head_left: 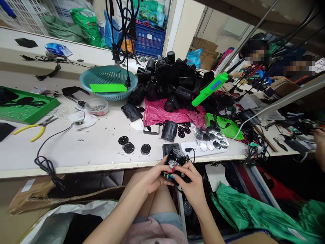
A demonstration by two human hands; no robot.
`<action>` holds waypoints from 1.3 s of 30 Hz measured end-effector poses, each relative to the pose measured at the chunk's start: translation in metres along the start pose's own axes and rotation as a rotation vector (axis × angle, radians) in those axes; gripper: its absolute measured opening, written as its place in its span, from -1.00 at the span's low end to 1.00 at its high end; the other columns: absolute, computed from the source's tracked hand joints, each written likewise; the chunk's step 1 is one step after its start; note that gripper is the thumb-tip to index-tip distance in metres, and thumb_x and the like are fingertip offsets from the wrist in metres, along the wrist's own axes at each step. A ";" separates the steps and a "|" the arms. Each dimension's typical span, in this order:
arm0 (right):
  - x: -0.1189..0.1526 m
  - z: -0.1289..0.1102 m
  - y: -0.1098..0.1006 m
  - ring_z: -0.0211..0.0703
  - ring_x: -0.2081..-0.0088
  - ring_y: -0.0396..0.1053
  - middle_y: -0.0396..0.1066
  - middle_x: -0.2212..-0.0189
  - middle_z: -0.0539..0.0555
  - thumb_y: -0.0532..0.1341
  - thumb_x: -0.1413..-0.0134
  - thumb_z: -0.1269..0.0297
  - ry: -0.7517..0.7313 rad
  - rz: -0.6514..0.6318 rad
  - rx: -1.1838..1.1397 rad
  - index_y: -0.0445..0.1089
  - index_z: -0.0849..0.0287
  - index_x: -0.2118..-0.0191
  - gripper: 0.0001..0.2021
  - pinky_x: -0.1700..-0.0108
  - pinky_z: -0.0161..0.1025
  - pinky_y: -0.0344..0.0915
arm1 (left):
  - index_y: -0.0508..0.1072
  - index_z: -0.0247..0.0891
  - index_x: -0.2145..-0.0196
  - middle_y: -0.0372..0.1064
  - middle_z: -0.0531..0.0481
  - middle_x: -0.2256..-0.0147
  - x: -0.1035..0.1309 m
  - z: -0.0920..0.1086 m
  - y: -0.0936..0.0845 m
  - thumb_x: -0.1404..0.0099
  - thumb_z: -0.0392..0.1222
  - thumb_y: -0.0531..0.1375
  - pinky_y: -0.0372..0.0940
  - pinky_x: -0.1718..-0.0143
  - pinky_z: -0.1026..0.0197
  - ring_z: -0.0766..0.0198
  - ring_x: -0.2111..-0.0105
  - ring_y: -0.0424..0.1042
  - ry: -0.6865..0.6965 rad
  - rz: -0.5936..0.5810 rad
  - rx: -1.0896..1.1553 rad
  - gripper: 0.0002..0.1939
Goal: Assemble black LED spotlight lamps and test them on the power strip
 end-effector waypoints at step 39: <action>-0.015 -0.015 -0.011 -0.21 0.33 0.39 0.39 0.36 0.00 0.23 -0.16 0.27 0.224 -0.045 -0.044 0.41 0.11 0.35 -0.92 0.26 -0.26 0.34 | 0.13 0.04 -0.32 0.42 -0.05 -0.08 0.014 -0.011 -0.014 -0.06 -0.42 0.33 0.27 0.08 0.20 0.17 0.07 0.38 0.248 -0.092 0.002 -0.07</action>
Point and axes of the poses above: each hand's wrist, its own x-axis away from the middle knuckle, its own y-axis out of the palm, z = x × y, the point moved 1 cm from there along -x, towards the middle knuckle
